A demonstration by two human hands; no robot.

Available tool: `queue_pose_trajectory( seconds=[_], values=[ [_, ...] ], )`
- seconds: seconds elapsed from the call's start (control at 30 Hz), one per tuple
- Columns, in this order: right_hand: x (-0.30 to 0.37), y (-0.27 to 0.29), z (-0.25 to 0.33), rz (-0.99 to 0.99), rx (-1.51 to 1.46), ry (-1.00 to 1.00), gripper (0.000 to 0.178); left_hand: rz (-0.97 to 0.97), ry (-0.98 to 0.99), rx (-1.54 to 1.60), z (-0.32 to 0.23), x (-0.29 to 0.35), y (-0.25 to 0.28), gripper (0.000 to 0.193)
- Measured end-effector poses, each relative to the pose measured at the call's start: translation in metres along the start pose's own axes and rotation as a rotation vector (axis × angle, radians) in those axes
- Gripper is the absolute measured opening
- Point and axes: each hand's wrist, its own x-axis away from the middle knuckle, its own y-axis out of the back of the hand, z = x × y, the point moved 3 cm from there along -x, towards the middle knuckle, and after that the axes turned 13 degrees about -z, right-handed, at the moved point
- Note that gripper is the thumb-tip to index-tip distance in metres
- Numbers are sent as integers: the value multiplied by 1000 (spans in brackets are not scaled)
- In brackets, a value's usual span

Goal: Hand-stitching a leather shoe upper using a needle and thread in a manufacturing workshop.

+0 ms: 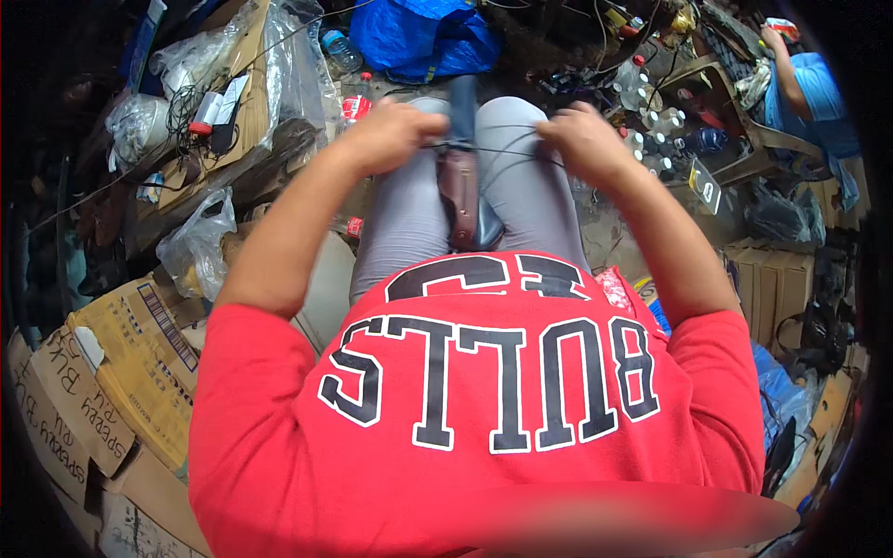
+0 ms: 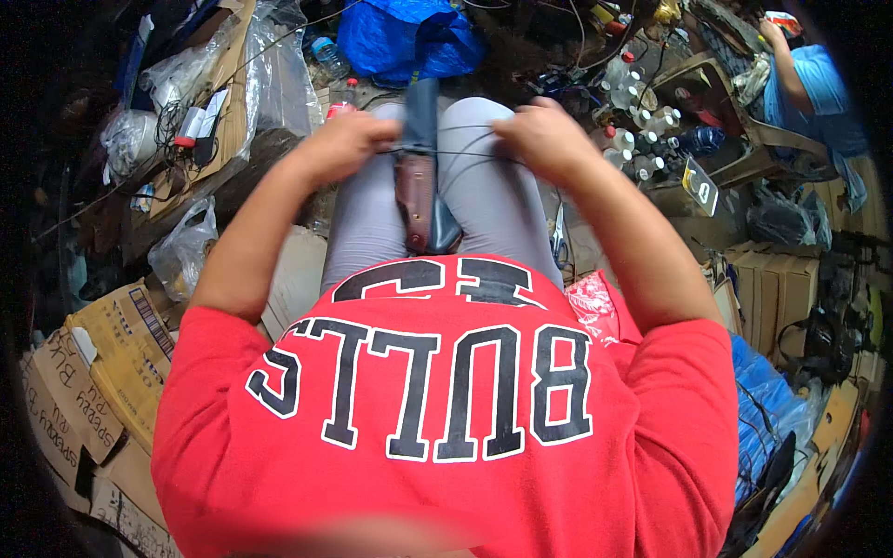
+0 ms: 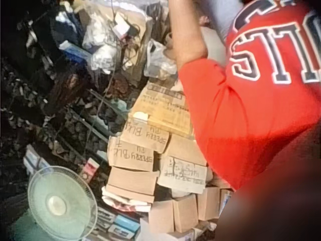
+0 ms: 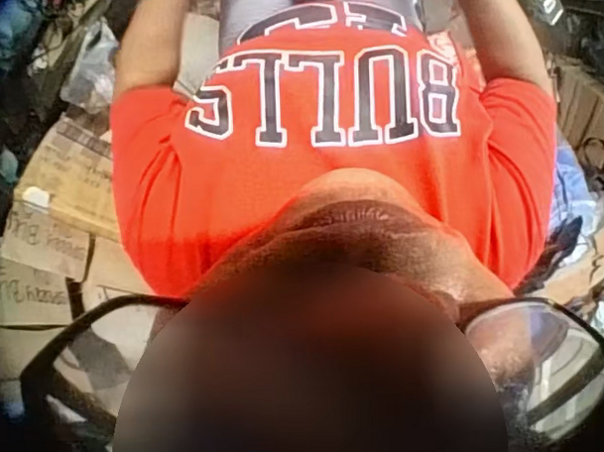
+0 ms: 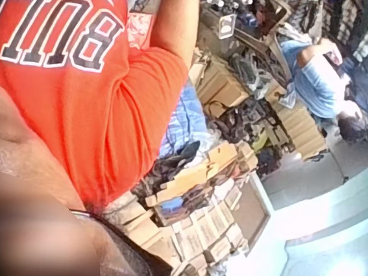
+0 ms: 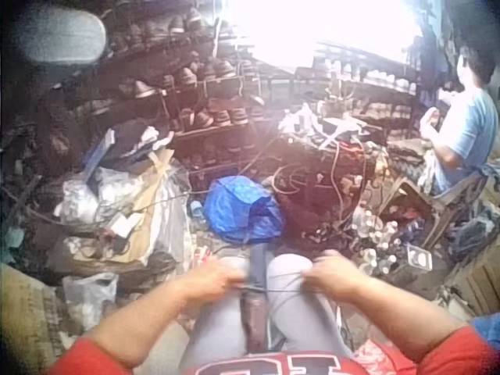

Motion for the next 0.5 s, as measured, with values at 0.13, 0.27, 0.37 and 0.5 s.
queue_pose_trajectory(
  seconds=[0.13, 0.27, 0.37, 0.5],
  values=[
    [55, 43, -47, 204, -46, -712, 7, -60, 100, 169, 2, 27, 6, 7],
    [27, 86, -22, -194, -308, -607, 13, -116, -3, 78, -11, -4, -17, 9],
    [-8, 92, 23, -227, -216, -275, 17, -90, -102, 85, -25, -25, -25, 8],
    [-26, 67, 52, 120, 121, -24, 20, -7, -46, 31, -30, -30, -23, 9]
  ],
)
